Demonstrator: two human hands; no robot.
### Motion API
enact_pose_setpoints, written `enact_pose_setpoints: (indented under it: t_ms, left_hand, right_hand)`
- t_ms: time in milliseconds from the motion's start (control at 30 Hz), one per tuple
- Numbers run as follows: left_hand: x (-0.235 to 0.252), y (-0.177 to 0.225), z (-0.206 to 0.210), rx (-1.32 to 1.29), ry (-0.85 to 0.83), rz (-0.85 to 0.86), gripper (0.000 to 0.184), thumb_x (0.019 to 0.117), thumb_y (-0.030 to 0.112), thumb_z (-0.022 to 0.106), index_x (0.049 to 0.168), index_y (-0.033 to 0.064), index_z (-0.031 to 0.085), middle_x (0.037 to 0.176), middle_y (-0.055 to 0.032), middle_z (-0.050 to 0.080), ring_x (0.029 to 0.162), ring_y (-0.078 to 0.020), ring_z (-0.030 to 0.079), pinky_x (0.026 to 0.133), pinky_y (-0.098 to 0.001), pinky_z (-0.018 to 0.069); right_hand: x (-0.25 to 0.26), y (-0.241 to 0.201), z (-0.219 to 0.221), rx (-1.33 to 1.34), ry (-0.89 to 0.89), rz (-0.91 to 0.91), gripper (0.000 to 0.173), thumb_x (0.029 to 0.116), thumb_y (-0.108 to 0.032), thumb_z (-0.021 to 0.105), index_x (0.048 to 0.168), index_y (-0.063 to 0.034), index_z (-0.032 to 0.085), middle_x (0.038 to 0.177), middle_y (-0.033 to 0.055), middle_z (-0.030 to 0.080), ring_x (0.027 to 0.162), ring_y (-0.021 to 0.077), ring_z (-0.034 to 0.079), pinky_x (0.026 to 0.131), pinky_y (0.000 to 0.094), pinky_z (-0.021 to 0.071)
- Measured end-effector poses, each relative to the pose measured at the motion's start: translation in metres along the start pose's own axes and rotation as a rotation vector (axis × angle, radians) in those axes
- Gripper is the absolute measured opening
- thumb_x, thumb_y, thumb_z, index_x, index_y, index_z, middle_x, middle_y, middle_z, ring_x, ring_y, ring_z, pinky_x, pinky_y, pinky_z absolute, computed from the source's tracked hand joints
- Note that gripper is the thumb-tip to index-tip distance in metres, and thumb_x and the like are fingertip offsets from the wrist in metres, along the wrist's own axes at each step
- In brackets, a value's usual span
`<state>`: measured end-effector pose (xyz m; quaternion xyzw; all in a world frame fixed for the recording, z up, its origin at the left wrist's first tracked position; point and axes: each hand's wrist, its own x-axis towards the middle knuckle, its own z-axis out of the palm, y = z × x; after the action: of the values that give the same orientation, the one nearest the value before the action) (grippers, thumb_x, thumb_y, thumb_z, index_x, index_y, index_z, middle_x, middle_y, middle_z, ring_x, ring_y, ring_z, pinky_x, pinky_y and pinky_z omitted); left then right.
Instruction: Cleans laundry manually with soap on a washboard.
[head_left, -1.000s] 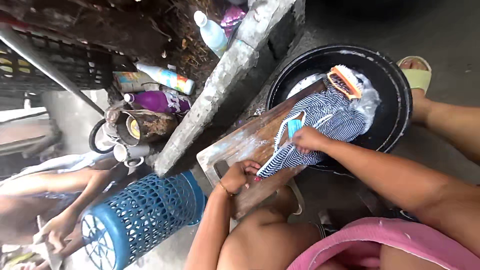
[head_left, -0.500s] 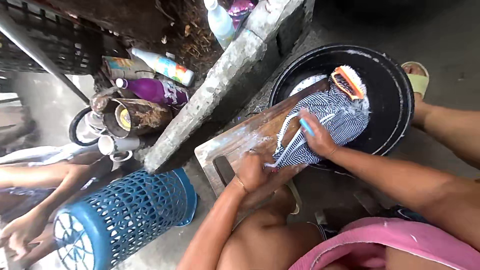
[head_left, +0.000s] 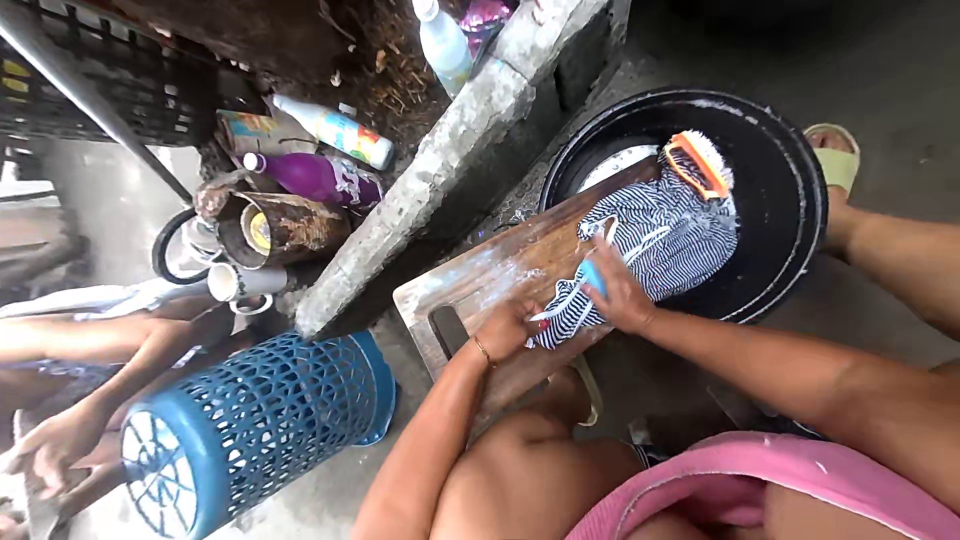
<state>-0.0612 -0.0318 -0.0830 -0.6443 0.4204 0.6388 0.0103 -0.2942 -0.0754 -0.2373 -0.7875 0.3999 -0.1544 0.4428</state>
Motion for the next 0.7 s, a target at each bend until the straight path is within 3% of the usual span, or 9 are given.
enact_pose_setpoints:
  t_ms: [67, 133, 233, 300, 367, 467, 533, 600, 700]
  left_hand:
    - [0.000, 0.003, -0.001, 0.041, -0.017, -0.032, 0.020, 0.1011, 0.017, 0.062, 0.110, -0.0012, 0.063, 0.083, -0.0044, 0.059, 0.070, -0.0096, 0.056, 0.071, -0.0300, 0.0512]
    - [-0.003, 0.003, -0.003, 0.058, -0.013, -0.044, 0.019, 0.1010, 0.018, 0.063, 0.107, -0.0003, 0.063, 0.080, -0.0025, 0.057, 0.068, -0.0078, 0.054, 0.069, -0.0280, 0.0496]
    - [-0.005, 0.000, -0.003, 0.026, 0.005, -0.050, 0.019, 0.1008, 0.018, 0.064, 0.108, 0.0006, 0.064, 0.079, -0.0008, 0.058, 0.067, -0.0059, 0.055, 0.068, -0.0258, 0.0497]
    - [-0.003, 0.001, -0.003, -0.007, 0.017, -0.062, 0.020, 0.1009, 0.017, 0.064, 0.111, 0.0002, 0.064, 0.081, -0.0016, 0.060, 0.066, -0.0055, 0.056, 0.067, -0.0246, 0.0508]
    - [0.000, 0.003, -0.002, -0.018, 0.012, -0.086, 0.023, 0.1011, 0.018, 0.064, 0.117, 0.0009, 0.063, 0.087, -0.0036, 0.063, 0.070, -0.0063, 0.059, 0.069, -0.0254, 0.0528]
    - [0.000, 0.009, -0.003, 0.042, -0.015, -0.109, 0.028, 0.1001, 0.018, 0.066, 0.123, 0.0024, 0.062, 0.092, -0.0067, 0.066, 0.073, -0.0096, 0.061, 0.073, -0.0292, 0.0536]
    - [-0.002, 0.010, -0.004, 0.061, -0.025, -0.111, 0.030, 0.0991, 0.017, 0.067, 0.124, 0.0018, 0.061, 0.092, -0.0071, 0.065, 0.074, -0.0103, 0.060, 0.074, -0.0298, 0.0539]
    - [-0.006, 0.006, -0.003, 0.050, -0.014, -0.106, 0.029, 0.0988, 0.017, 0.067, 0.123, 0.0014, 0.062, 0.091, -0.0061, 0.065, 0.074, -0.0088, 0.061, 0.073, -0.0284, 0.0539]
    - [-0.007, 0.003, -0.003, -0.002, 0.003, -0.107, 0.029, 0.0992, 0.017, 0.067, 0.123, 0.0009, 0.062, 0.090, -0.0051, 0.067, 0.075, -0.0075, 0.062, 0.075, -0.0273, 0.0545]
  right_hand:
    - [-0.009, -0.006, 0.010, -0.052, -0.067, -0.243, 0.052, 0.1069, -0.039, 0.042, 0.146, -0.0080, 0.056, 0.161, 0.0167, 0.041, 0.153, 0.0340, 0.031, 0.125, 0.0563, 0.0213]
    - [0.001, 0.013, 0.003, -0.109, -0.082, -0.373, 0.049, 0.1078, -0.038, 0.039, 0.146, -0.0125, 0.057, 0.162, 0.0139, 0.040, 0.154, 0.0302, 0.030, 0.125, 0.0613, 0.0167]
    - [0.022, 0.045, -0.014, -0.220, 0.003, -0.256, 0.054, 0.1065, -0.037, 0.038, 0.151, -0.0098, 0.050, 0.165, 0.0203, 0.031, 0.156, 0.0346, 0.023, 0.124, 0.0641, 0.0124]
    - [0.031, 0.031, -0.014, -0.201, 0.092, -0.041, 0.057, 0.1042, -0.035, 0.044, 0.150, -0.0011, 0.047, 0.165, 0.0256, 0.027, 0.155, 0.0389, 0.023, 0.125, 0.0609, 0.0157]
    - [0.025, -0.003, -0.003, -0.088, 0.072, 0.047, 0.064, 0.1016, -0.034, 0.052, 0.151, 0.0047, 0.042, 0.165, 0.0265, 0.025, 0.156, 0.0410, 0.019, 0.126, 0.0584, 0.0155]
    - [0.000, -0.028, 0.010, -0.044, -0.164, -0.177, 0.064, 0.1060, -0.046, 0.041, 0.156, -0.0050, 0.041, 0.165, 0.0149, 0.033, 0.156, 0.0309, 0.023, 0.128, 0.0530, 0.0148]
    - [0.001, -0.008, 0.006, -0.093, -0.173, -0.323, 0.057, 0.1067, -0.043, 0.038, 0.152, -0.0101, 0.049, 0.163, 0.0114, 0.040, 0.154, 0.0276, 0.029, 0.126, 0.0599, 0.0141]
    - [0.010, 0.028, -0.008, -0.164, -0.119, -0.392, 0.049, 0.1066, -0.038, 0.040, 0.147, -0.0154, 0.057, 0.162, 0.0124, 0.040, 0.155, 0.0290, 0.029, 0.125, 0.0631, 0.0130]
    - [0.018, 0.048, -0.023, -0.270, -0.044, -0.285, 0.052, 0.1050, -0.041, 0.038, 0.145, -0.0157, 0.059, 0.165, 0.0202, 0.032, 0.156, 0.0349, 0.023, 0.124, 0.0641, 0.0123]
